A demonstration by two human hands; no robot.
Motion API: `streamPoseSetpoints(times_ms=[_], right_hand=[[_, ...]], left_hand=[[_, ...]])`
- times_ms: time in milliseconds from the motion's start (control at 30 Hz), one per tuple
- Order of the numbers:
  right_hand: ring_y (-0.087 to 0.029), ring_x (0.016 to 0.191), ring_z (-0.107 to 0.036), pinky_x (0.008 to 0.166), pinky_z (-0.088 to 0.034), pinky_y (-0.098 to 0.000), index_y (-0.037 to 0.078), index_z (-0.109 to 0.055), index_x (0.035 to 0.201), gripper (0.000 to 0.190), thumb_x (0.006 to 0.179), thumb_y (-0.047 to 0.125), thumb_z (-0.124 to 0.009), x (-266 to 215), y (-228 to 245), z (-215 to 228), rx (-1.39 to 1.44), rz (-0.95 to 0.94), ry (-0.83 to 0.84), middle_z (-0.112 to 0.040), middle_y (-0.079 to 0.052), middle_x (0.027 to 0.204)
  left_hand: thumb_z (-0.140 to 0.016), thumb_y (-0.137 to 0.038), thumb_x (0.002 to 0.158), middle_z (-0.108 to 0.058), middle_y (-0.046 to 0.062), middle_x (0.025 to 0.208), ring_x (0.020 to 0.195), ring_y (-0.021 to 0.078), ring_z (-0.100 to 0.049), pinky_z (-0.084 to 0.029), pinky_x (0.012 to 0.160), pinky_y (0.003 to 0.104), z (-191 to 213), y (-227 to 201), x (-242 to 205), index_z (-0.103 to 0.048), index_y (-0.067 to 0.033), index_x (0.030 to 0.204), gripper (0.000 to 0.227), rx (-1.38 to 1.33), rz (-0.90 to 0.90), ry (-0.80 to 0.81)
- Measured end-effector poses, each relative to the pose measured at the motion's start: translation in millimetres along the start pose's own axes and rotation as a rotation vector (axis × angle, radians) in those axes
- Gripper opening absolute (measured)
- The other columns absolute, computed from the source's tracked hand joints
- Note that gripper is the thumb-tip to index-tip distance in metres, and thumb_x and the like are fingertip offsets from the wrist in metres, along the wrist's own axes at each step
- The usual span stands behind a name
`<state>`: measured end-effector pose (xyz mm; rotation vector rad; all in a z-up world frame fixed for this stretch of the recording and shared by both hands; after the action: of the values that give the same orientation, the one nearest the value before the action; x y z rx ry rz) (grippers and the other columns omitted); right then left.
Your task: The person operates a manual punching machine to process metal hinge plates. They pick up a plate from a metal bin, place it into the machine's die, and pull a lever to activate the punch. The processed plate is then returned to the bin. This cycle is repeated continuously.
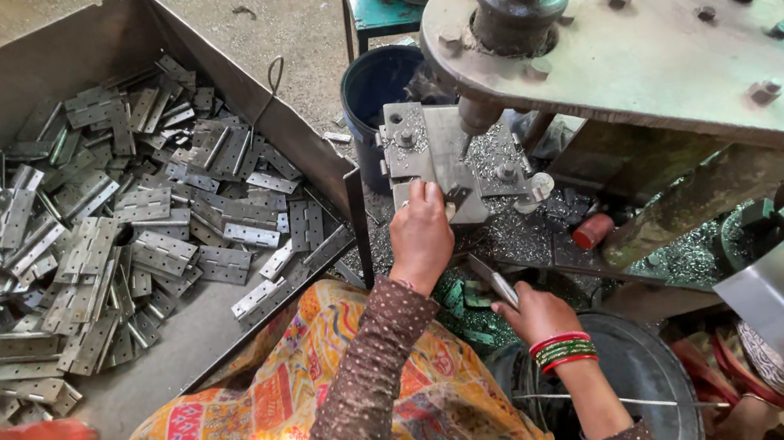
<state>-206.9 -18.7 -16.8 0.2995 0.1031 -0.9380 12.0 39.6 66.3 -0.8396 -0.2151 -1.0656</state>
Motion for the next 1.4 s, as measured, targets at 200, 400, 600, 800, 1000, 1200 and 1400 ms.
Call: streamPoseSetpoints(times_ms=[200,400,600,800,1000,1200,1400], right_hand=[[-0.042,0.080,-0.071,0.071,-0.055,-0.0544,0.006,-0.060,0.097,0.051,0.089,0.057,-0.064,1.7,-4.2,-11.4,-0.017,-0.052,0.069,-0.072,-0.022,0.081],[-0.042,0.081,-0.071,0.072,-0.055,-0.0539,0.008,-0.061,0.096,0.050,0.089,0.057,-0.064,7.1,-5.8,-11.8,0.010,-0.012,0.039,-0.072,-0.022,0.081],[-0.042,0.081,-0.071,0.071,-0.055,-0.0544,0.007,-0.061,0.095,0.050,0.088,0.057,-0.064,6.6,-9.7,-17.6,-0.015,-0.002,0.022,-0.072,-0.021,0.080],[-0.044,0.081,-0.070,0.072,-0.055,-0.0554,0.007,-0.060,0.095,0.052,0.086,0.058,-0.066,7.8,-12.5,-21.7,-0.008,-0.009,0.023,-0.072,-0.023,0.080],[-0.044,0.082,-0.070,0.073,-0.054,-0.0549,0.007,-0.061,0.096,0.051,0.088,0.057,-0.065,5.0,-17.6,-29.0,0.008,-0.007,0.027,-0.071,-0.023,0.081],[-0.044,0.086,-0.070,0.076,-0.052,-0.0553,0.006,-0.059,0.096,0.051,0.088,0.057,-0.065,0.0,-13.8,-22.7,0.067,-0.064,0.162,-0.072,-0.023,0.084],[-0.046,0.086,-0.069,0.076,-0.053,-0.0555,0.005,-0.059,0.097,0.052,0.087,0.056,-0.067,3.0,-11.7,-21.2,0.041,-0.047,0.119,-0.071,-0.025,0.084]], left_hand=[[-0.061,-0.012,0.095,-0.059,0.012,0.118,0.095,0.0251,-0.065,-0.050,0.090,0.047,-26.8,-10.8,2.6,-0.061,-0.0043,0.111,0.017,0.352,-0.173,0.041],[-0.053,-0.020,0.097,-0.052,0.018,0.145,0.126,0.0271,-0.054,-0.033,0.113,0.047,-50.7,10.3,-5.5,-0.057,-0.0015,0.140,0.046,0.492,-0.119,0.157],[-0.047,-0.051,0.095,-0.051,0.016,0.148,0.139,0.0328,-0.042,-0.023,0.117,0.056,-44.7,28.2,-12.2,-0.064,0.0029,0.126,0.065,0.415,-0.003,0.114],[-0.054,-0.019,0.095,-0.060,0.012,0.140,0.140,0.0280,-0.049,-0.018,0.127,0.058,-65.7,1.4,-20.9,-0.073,-0.0018,0.121,0.037,0.339,-0.170,0.204],[-0.057,-0.020,0.090,-0.064,0.014,0.138,0.135,0.0284,-0.053,-0.018,0.123,0.056,-68.2,1.4,-3.0,-0.077,-0.0035,0.108,0.032,0.324,-0.179,0.110],[-0.057,-0.031,0.097,-0.067,0.015,0.132,0.135,0.0299,-0.054,-0.018,0.125,0.057,-41.2,-15.3,-36.1,-0.078,-0.0002,0.101,0.038,0.261,-0.192,0.149],[-0.058,-0.030,0.092,-0.068,0.016,0.129,0.133,0.0333,-0.054,-0.017,0.123,0.057,-49.2,-12.4,-31.6,-0.077,0.0001,0.100,0.036,0.297,-0.147,0.065]])
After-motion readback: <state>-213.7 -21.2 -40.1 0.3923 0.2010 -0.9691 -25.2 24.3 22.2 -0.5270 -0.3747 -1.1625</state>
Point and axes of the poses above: each hand's wrist, its own x-axis towards the middle knuckle, its own z-axis out of the back of the hand, y = z × x, the point moved 3 cm from there along x, towards the middle knuckle
